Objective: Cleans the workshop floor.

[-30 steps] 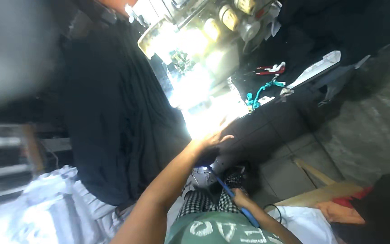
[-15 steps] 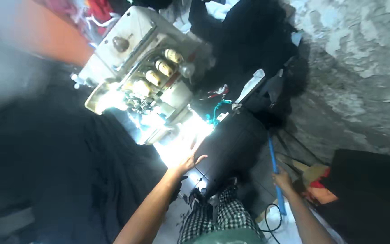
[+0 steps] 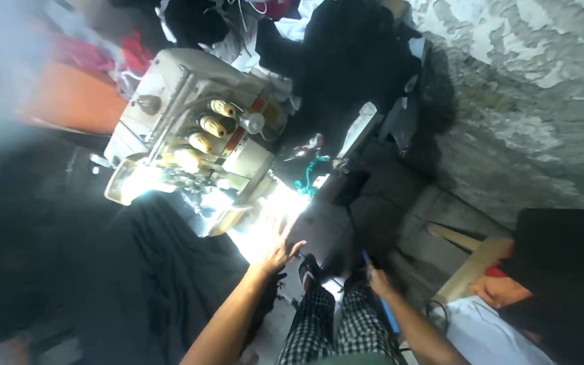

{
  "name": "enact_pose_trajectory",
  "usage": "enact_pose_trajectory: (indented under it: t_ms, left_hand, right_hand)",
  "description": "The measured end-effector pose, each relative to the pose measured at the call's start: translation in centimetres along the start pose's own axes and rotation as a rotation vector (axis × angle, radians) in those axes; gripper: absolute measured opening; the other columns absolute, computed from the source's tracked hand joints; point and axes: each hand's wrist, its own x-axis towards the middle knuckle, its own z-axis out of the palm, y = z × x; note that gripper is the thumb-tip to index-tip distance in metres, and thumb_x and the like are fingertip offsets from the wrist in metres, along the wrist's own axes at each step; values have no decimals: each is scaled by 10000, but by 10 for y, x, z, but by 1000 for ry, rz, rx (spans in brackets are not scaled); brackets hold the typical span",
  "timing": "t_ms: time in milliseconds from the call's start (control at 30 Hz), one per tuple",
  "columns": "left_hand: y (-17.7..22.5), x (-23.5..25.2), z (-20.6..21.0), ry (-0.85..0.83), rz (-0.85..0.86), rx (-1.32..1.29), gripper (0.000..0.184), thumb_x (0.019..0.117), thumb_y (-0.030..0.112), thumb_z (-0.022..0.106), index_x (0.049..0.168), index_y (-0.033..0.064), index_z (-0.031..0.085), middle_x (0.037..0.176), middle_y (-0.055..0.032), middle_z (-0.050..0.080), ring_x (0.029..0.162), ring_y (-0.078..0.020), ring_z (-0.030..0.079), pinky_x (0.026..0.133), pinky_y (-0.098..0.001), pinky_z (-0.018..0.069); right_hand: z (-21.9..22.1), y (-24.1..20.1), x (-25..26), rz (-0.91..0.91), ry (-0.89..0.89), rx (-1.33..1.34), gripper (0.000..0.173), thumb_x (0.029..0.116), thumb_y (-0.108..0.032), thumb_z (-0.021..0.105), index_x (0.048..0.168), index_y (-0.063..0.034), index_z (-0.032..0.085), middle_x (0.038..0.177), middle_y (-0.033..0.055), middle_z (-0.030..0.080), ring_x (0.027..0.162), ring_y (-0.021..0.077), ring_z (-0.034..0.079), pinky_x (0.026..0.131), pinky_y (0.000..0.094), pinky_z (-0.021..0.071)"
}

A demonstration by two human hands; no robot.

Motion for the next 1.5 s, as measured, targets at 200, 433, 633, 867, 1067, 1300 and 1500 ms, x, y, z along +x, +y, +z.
enact_pose_trajectory:
  t_ms: [200,433,633,867,1067,1300,1500]
  left_hand:
    - [3,3,-5,-18,-2,22,746,966,632,482,1460,80,575,1590,-277,382,1491,-513,302,1189,-711,166]
    - [0,3,-4,-47,4,14,761,962,633,485,1464,66,564,1585,-271,395,1495,-489,314,1209,-680,154]
    - [0,3,-2,-18,10,12,747,959,624,507,1467,79,562,1582,-266,403,1491,-487,322,1201,-688,160]
    - [1,2,-7,-5,-2,15,748,966,601,485,1456,40,561,1582,-251,413,1493,-476,326,1201,-672,181]
    - [1,2,0,-35,-9,-38,758,960,608,521,1504,80,516,1619,-255,346,1523,-482,250,1220,-683,98]
    - [3,4,-6,-38,-10,-18,747,960,594,536,1504,82,516,1618,-234,363,1521,-465,269,1221,-676,115]
    - [5,4,-9,-14,-18,-28,698,934,540,604,1454,75,573,1579,-236,424,1489,-472,334,1206,-681,143]
  right_hand:
    - [27,2,-17,-154,-226,-344,526,1032,-5,470,1553,-17,393,1400,299,576,1311,477,550,1071,629,431]
    - [49,26,-46,-110,-121,-129,610,1036,-82,510,1616,-164,337,1366,276,610,1278,459,581,1058,622,446]
    - [55,23,-45,-30,-113,-77,637,1030,-76,505,1627,-137,293,1355,273,618,1272,446,592,1059,595,461]
    - [67,-36,-43,-216,-303,-187,509,995,-78,581,1494,-31,493,1425,293,559,1335,468,532,1093,634,416]
    - [44,28,-96,-298,-363,-15,645,985,-95,618,1589,-153,400,1374,277,603,1275,451,577,1076,616,431]
    - [56,5,-116,-426,-387,-12,634,1009,-121,570,1606,-204,373,1345,266,628,1256,436,599,1070,621,432]
    - [78,-30,-45,-253,-344,286,571,1013,-72,599,1554,-56,417,1468,267,526,1331,401,542,1105,547,424]
